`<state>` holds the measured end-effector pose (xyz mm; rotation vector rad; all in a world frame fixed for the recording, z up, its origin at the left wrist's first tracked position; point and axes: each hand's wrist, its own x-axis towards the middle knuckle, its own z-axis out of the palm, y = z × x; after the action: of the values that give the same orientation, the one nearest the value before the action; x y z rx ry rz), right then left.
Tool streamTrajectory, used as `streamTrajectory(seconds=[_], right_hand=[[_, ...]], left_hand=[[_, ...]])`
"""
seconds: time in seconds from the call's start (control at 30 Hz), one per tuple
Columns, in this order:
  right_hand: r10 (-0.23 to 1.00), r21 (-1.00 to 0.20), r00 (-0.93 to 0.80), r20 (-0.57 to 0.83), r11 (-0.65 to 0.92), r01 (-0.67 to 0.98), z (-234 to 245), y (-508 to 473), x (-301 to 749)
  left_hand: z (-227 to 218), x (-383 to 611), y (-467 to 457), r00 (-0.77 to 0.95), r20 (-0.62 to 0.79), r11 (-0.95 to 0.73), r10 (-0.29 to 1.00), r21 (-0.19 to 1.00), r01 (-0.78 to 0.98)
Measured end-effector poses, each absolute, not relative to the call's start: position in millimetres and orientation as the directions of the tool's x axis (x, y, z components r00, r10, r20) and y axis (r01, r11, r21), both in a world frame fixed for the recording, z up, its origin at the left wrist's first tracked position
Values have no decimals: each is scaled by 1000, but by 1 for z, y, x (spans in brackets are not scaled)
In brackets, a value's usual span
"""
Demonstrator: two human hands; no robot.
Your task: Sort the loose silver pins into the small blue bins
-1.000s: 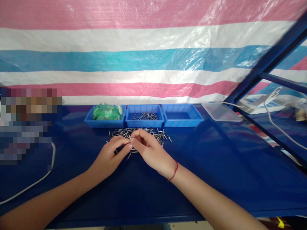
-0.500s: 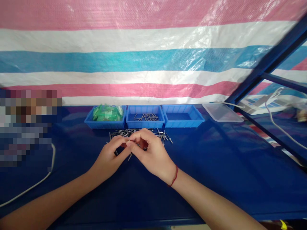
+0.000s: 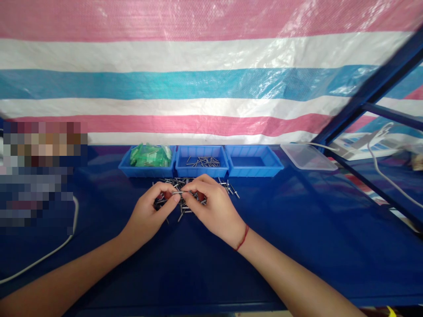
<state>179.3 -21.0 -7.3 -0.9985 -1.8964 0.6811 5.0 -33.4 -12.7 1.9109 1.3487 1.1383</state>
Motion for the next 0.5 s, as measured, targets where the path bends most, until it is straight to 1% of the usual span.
streamTrajectory(seconds=[0.1, 0.13, 0.2, 0.3, 0.33, 0.43, 0.5], right_hand=[[808, -699, -349, 474, 587, 409, -8, -19, 182], [800, -676, -344, 492, 600, 428, -8, -17, 183], [789, -623, -279, 548, 607, 493, -8, -8, 186], [747, -527, -123, 653, 565, 635, -10, 14, 192], [731, -488, -99, 675, 544, 683, -12, 21, 194], [725, -377, -107, 680, 472, 797, -16, 38, 197], [737, -346, -120, 665, 446, 826, -17, 40, 199]], left_hand=[[-13, 4, -33, 157, 331, -364, 931, 794, 487], [-14, 4, -33, 160, 331, -366, 930, 790, 491], [-16, 4, -32, 179, 330, -375, 927, 778, 504], [-18, 4, -31, 247, 329, -411, 912, 742, 530], [-19, 4, -32, 275, 331, -430, 903, 725, 537], [-20, 4, -33, 350, 344, -489, 871, 671, 558], [-21, 3, -34, 394, 349, -524, 850, 630, 573]])
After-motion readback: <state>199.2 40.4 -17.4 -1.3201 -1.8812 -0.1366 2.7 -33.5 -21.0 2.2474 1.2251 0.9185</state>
